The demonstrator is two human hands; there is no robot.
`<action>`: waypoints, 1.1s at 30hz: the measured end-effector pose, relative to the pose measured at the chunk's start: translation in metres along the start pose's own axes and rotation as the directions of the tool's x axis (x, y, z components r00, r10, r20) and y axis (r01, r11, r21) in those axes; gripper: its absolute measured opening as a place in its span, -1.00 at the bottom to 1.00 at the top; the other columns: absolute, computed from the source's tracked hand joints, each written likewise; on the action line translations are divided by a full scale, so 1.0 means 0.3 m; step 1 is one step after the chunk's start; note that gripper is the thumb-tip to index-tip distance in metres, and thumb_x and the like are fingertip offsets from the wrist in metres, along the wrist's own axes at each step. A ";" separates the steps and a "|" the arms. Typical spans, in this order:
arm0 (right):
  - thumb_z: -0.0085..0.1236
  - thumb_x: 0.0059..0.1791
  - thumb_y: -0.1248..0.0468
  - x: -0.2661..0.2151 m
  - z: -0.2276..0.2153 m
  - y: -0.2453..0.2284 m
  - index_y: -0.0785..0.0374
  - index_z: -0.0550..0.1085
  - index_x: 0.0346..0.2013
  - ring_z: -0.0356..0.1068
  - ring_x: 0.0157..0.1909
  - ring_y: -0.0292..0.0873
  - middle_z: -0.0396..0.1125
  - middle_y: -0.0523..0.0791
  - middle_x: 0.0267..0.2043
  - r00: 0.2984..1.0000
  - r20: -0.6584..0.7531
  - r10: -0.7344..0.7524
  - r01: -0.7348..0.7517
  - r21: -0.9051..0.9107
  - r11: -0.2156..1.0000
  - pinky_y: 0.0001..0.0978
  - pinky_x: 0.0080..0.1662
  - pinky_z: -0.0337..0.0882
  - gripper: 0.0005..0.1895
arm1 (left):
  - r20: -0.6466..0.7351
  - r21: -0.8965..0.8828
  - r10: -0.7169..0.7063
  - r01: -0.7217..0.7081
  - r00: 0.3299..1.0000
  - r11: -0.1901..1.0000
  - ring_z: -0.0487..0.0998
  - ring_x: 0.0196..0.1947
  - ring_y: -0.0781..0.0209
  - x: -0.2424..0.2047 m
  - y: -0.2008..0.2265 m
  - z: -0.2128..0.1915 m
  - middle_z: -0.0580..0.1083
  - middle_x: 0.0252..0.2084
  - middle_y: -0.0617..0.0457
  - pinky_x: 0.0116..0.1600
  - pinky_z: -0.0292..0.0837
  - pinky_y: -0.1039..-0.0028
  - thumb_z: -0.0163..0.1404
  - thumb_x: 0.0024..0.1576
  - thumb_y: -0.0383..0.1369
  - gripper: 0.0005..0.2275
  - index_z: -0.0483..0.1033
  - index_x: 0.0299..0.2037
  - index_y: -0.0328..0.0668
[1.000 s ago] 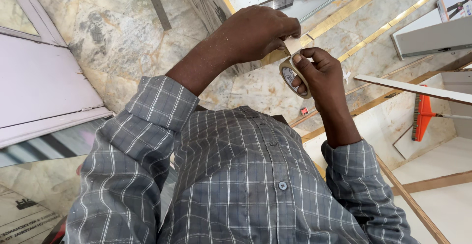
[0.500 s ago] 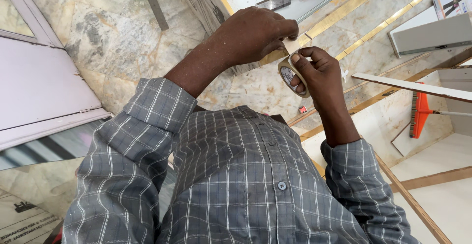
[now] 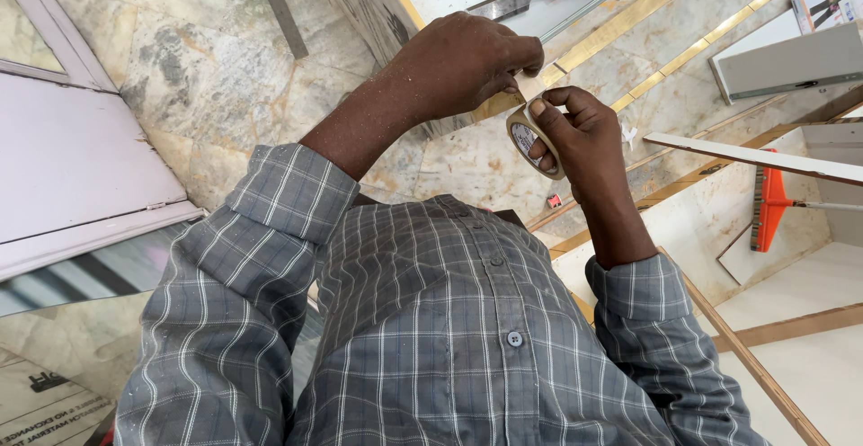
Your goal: The person applies masking tape to the edges of a wooden frame. They repeatedly pull tape from a roll, press it onto the frame, and smooth it down by hand.
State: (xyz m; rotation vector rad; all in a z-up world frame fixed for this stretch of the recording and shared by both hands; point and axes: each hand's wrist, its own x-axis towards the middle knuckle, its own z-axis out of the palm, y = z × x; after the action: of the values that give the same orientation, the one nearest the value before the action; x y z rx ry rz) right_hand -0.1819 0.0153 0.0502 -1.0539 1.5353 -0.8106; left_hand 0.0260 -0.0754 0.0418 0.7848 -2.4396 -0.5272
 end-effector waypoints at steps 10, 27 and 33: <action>0.18 0.09 0.21 -0.004 0.001 -0.005 0.32 0.54 -0.08 0.29 -0.62 -0.40 0.41 -0.11 -0.55 1.000 0.006 -0.007 0.007 -0.006 1.000 -0.57 -0.53 0.25 -0.77 | -0.008 -0.001 -0.002 0.002 1.000 1.000 0.67 -0.28 0.10 -0.002 -0.001 0.002 0.63 -0.31 0.09 -0.18 0.51 0.20 0.23 0.12 -0.33 -0.82 0.57 -0.11 -0.05; 0.17 0.11 0.19 -0.004 0.008 0.002 0.31 0.53 -0.08 0.30 -0.61 -0.39 0.41 -0.10 -0.54 1.000 -0.003 -0.031 0.031 -0.022 0.999 -0.56 -0.53 0.25 -0.77 | -0.014 -0.007 0.006 -0.006 1.000 1.000 0.67 -0.28 0.16 0.000 -0.012 0.014 0.63 -0.26 0.12 -0.18 0.53 0.25 0.21 0.15 -0.34 -0.83 0.57 -0.09 -0.04; 0.15 0.11 0.20 0.000 0.026 0.007 0.28 0.41 -0.04 0.31 -0.62 -0.37 0.40 -0.09 -0.55 0.998 -0.035 -0.042 0.041 -0.031 0.999 -0.53 -0.55 0.25 -0.76 | -0.022 -0.020 0.000 0.000 1.000 1.000 0.67 -0.28 0.17 -0.008 -0.014 0.022 0.64 -0.24 0.13 -0.19 0.53 0.25 0.20 0.17 -0.35 -0.84 0.57 -0.08 -0.04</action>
State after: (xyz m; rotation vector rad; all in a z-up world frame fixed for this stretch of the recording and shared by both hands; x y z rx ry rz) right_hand -0.1748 0.0162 0.0465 -1.1014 1.5650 -0.8413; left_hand 0.0256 -0.0759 0.0338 0.7784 -2.4108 -0.5388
